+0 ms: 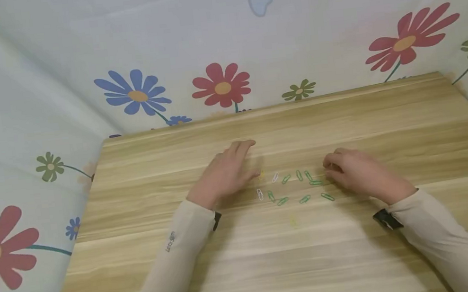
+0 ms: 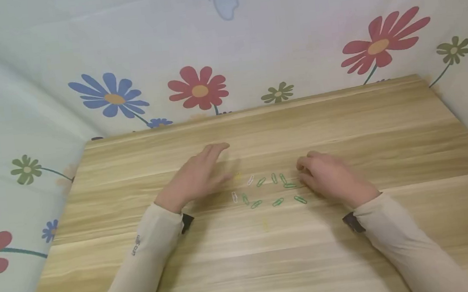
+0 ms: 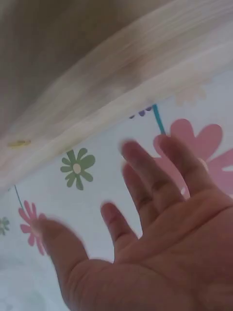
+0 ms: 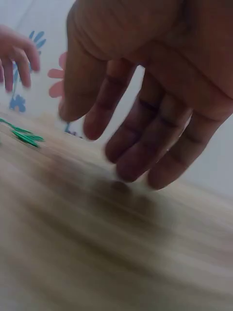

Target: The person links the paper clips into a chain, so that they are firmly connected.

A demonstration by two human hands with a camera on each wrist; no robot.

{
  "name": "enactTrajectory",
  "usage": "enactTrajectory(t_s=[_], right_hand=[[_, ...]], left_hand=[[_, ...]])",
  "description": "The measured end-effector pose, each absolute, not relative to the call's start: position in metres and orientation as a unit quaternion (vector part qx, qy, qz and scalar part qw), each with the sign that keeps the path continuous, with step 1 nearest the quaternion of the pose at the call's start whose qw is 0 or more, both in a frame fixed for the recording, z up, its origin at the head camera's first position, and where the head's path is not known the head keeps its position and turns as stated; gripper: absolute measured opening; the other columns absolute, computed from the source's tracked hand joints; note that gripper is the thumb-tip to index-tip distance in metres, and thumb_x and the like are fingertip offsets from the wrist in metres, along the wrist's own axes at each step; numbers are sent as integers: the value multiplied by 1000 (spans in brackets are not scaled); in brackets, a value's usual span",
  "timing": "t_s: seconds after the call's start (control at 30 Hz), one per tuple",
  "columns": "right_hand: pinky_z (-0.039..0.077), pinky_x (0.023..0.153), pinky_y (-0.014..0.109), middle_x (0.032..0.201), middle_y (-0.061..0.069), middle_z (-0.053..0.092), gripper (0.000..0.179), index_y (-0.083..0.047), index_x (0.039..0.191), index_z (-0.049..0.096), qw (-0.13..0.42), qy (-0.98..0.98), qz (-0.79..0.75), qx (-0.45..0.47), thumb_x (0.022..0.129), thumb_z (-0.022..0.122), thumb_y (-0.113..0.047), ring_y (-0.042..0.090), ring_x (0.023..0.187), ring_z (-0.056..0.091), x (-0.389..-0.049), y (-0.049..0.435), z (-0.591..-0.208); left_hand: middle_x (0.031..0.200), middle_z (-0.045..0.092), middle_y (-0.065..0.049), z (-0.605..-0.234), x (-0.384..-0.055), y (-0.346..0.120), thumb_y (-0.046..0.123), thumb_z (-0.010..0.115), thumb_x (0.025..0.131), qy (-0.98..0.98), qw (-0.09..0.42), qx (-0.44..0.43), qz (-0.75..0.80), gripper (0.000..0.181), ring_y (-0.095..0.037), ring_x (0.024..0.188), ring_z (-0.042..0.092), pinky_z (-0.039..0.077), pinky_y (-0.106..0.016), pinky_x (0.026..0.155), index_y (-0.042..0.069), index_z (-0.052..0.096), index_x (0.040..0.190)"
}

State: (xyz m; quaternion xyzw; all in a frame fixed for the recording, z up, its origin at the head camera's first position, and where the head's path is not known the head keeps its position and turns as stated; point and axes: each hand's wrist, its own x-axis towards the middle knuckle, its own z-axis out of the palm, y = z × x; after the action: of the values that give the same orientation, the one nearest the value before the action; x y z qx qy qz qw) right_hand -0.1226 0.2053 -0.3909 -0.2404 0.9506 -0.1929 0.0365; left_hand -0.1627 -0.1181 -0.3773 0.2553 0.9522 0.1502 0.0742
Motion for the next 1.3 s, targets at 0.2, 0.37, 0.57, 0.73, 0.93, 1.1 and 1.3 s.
enactTrajectory(t_s=[0.2, 0.37, 0.57, 0.73, 0.93, 1.1, 1.3], right_hand=[[53, 72, 41, 86, -2, 66, 5, -9, 98, 69, 89, 938, -227, -245, 94, 71, -11, 14, 78, 61, -116, 196, -397], [51, 68, 38, 86, -5, 64, 6, -11, 95, 68, 99, 936, -212, -263, 92, 73, -10, 12, 75, 57, -112, 190, -401], [42, 59, 31, 76, -7, 52, 17, -16, 85, 61, 87, 937, -192, -279, 91, 75, -10, 10, 65, 45, -108, 185, -398], [40, 56, 30, 73, -7, 48, 21, -17, 81, 58, 61, 940, -178, -286, 90, 76, -8, 10, 63, 43, -105, 182, -394], [40, 54, 30, 70, -6, 46, 25, -13, 76, 54, 20, 939, -163, -302, 89, 73, -2, 10, 61, 41, -103, 180, -397], [39, 51, 29, 67, -6, 43, 26, -13, 73, 52, -7, 940, -156, -305, 87, 66, 3, 10, 57, 38, -108, 180, -398], [33, 52, 28, 65, -7, 39, 27, -17, 73, 47, 20, 938, -192, -288, 87, 61, 2, 10, 58, 36, -117, 186, -394]], left_hand=[[124, 56, -8, -386, -179, -100, 26, 63, 97, 950, 153, 188, 197, 51, -24, 92, 60, 50, -39, 87, 12, 39, 140], [107, 58, -5, -392, -176, -94, 36, 66, 97, 954, 181, 172, 163, 39, -22, 87, 57, 50, -37, 83, 9, 53, 122], [91, 58, 0, -391, -170, -89, 34, 71, 95, 954, 195, 188, 131, 24, -17, 80, 56, 48, -33, 72, 12, 62, 96], [80, 60, 1, -389, -172, -87, 24, 67, 98, 951, 194, 201, 133, 17, -15, 71, 55, 46, -30, 65, 12, 63, 87], [77, 58, 0, -387, -176, -89, 16, 62, 98, 944, 198, 221, 147, 14, -15, 69, 53, 44, -29, 62, 12, 61, 85], [80, 60, -1, -384, -180, -96, 12, 59, 95, 936, 189, 212, 207, 5, -16, 71, 54, 46, -30, 66, 13, 62, 91], [76, 60, -2, -383, -186, -101, 11, 60, 94, 908, 176, 215, 315, 5, -16, 69, 55, 47, -29, 66, 12, 63, 90]])
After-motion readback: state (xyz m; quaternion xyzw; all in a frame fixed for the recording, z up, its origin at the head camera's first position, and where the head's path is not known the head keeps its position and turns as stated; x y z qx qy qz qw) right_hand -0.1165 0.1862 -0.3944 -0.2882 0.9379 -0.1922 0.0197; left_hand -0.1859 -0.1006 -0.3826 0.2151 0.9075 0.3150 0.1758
